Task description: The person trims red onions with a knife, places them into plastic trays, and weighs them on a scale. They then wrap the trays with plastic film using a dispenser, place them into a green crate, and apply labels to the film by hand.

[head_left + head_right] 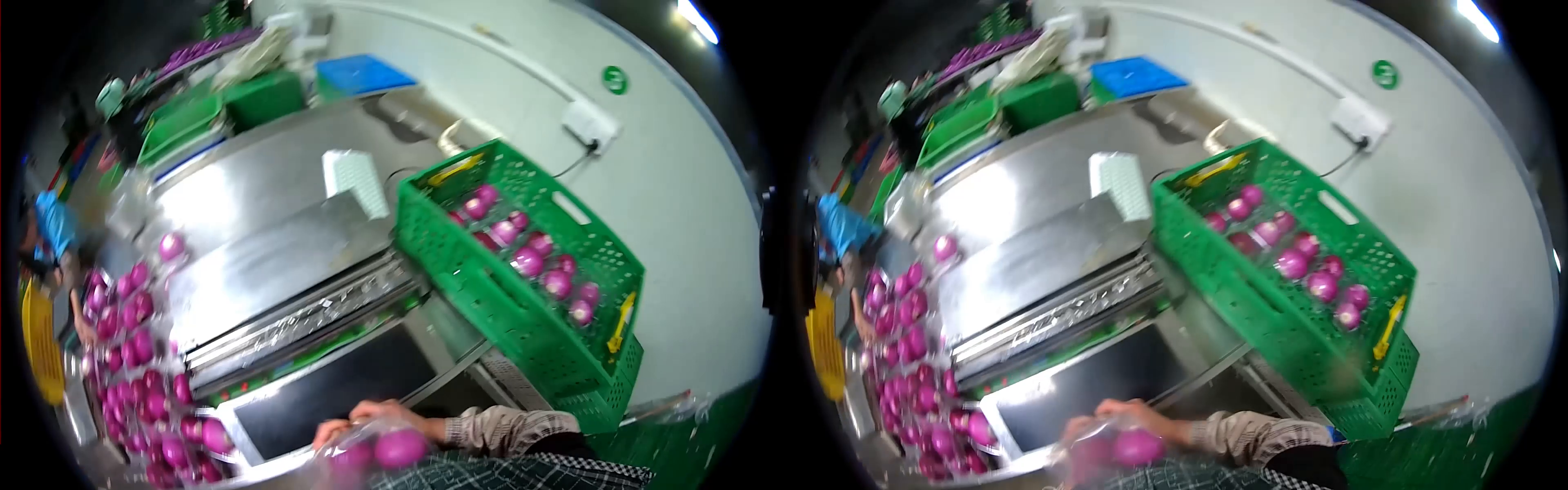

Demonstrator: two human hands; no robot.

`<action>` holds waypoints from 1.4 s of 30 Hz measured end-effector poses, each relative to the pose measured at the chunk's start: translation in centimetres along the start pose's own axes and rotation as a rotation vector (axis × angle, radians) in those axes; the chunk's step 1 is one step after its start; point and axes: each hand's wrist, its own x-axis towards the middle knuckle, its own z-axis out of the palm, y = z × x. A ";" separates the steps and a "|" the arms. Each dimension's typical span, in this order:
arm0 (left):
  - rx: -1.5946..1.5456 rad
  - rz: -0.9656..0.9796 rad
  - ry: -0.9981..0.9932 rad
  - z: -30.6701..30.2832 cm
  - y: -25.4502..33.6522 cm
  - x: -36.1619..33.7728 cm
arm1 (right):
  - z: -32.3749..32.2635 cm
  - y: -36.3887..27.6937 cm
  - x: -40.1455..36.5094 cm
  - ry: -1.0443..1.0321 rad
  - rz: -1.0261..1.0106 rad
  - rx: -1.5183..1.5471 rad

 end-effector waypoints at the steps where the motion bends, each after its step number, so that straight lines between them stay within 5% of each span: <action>1: 0.043 0.352 0.097 6.2 7.0 1.4 | 0.4 -1.0 0.5 0.032 -0.144 0.071; 2: 0.120 0.696 0.223 12.4 14.1 2.8 | 0.3 -3.6 0.2 -0.096 -0.076 0.178; 6: 0.452 0.665 -1.123 11.9 20.7 3.7 | 2.9 -4.6 0.2 -0.219 -0.142 0.289; 8: 0.434 0.354 -1.354 12.7 23.1 3.4 | 2.6 -2.0 -1.2 -0.174 -0.110 0.291; 12: 0.384 -0.194 -1.216 14.5 25.0 3.1 | -3.3 3.0 -6.1 0.012 0.155 -0.063; 14: 0.294 -0.362 -1.109 15.6 24.8 3.1 | -7.2 -2.7 -7.6 0.312 0.115 0.430; 15: 0.239 -0.438 -1.052 16.5 24.6 3.3 | -8.5 -7.4 -8.5 0.268 0.053 0.264; 16: 0.176 -0.509 -0.994 17.5 24.3 3.4 | -8.5 -11.4 -8.9 0.217 -0.054 -0.411; 18: 0.024 -0.651 -0.846 19.9 23.6 3.9 | -7.1 -11.9 -7.9 -0.040 0.036 -1.005; 21: -0.208 -0.806 -0.579 22.7 21.9 5.3 | -12.1 -18.1 -9.1 -0.112 0.261 -0.938; 22: -0.260 -0.815 -0.507 23.4 21.4 6.1 | -14.7 -16.7 -10.2 0.015 0.086 -0.816; 23: -0.239 -0.677 -0.513 23.8 21.1 7.2 | -18.0 -19.0 -11.9 0.063 0.214 -0.670; 24: -0.215 -0.540 -0.511 24.2 20.8 8.2 | -20.3 -20.4 -13.6 0.275 0.264 -0.644; 25: -0.236 -0.329 -0.592 25.3 20.9 8.5 | -22.2 -18.2 -15.0 0.630 0.107 -0.526; 26: 0.041 -0.178 -0.502 24.6 20.7 9.7 | -24.0 -18.0 -15.9 0.860 0.122 -0.406; 29: 0.133 -0.272 -0.180 22.5 19.0 11.4 | -29.5 -8.4 -16.5 1.499 0.221 0.512; 36: 0.237 -0.268 -0.118 21.0 18.2 11.3 | -29.3 7.3 -14.0 1.511 0.751 0.388; 42: 0.186 -0.260 -0.051 19.8 17.7 11.4 | -26.3 11.0 -13.3 1.569 0.555 -0.030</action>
